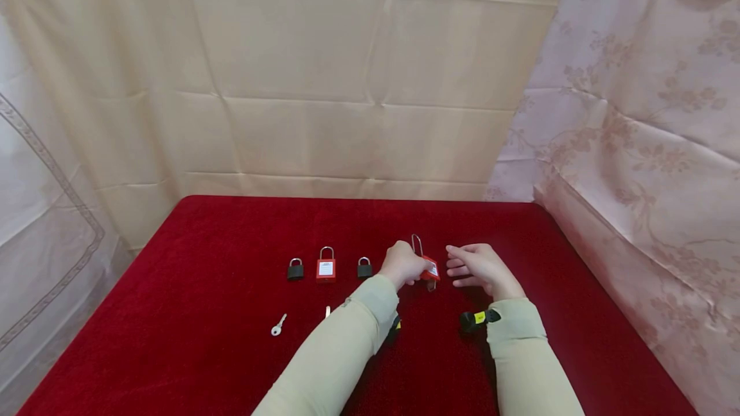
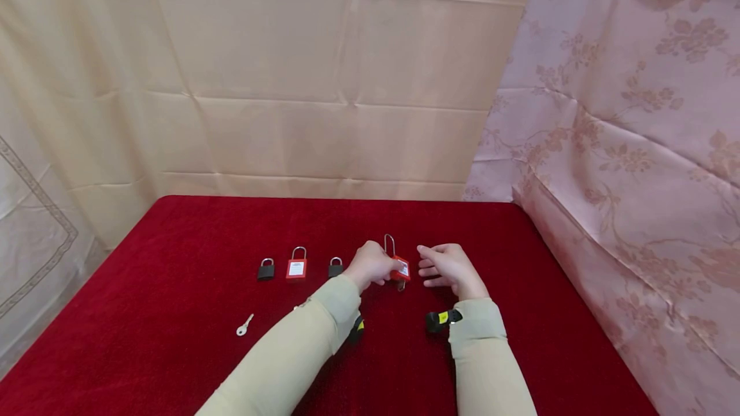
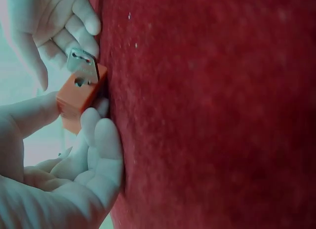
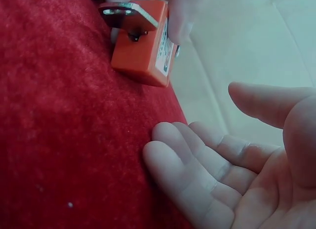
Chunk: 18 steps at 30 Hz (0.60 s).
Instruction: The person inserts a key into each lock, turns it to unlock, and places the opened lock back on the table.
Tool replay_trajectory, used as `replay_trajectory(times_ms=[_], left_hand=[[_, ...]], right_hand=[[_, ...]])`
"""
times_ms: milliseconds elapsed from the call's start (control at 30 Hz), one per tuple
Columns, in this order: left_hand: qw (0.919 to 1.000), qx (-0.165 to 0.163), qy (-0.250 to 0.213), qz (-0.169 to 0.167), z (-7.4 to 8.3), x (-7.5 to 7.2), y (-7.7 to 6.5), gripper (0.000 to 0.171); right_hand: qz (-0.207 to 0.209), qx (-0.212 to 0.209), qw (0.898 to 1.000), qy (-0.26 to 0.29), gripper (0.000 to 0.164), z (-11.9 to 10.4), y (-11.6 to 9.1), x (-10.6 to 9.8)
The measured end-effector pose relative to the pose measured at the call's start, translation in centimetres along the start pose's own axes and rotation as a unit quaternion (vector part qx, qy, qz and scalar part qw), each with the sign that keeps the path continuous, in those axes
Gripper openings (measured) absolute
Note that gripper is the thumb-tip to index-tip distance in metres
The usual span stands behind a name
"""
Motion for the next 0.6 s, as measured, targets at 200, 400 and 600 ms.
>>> replay_trajectory(times_ms=[200, 400, 600], left_hand=[[0.9997, 0.006, 0.02, -0.009, 0.2, -0.6, -0.1, 0.023], [0.999, 0.009, 0.043, -0.011, 0.2, -0.9, -0.3, 0.025], [0.9983, 0.018, 0.055, -0.01, 0.2, -1.1, -0.2, 0.025]], right_hand=[[-0.001, 0.007, 1.0, 0.0, 0.051, 0.3, 0.2, 0.2], [-0.006, 0.009, 1.0, 0.005, 0.049, 0.6, 0.4, 0.4], [-0.009, 0.005, 1.0, 0.007, 0.049, 0.7, 0.5, 0.4]])
Point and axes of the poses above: each hand's wrist, its own y-axis towards the middle knuckle, its own x-axis out of the palm, z = x × y, the point moved 9 cm from there along y, towards the middle knuckle, and after that the axes turned 14 degrees about z, right-handed, at the moved point
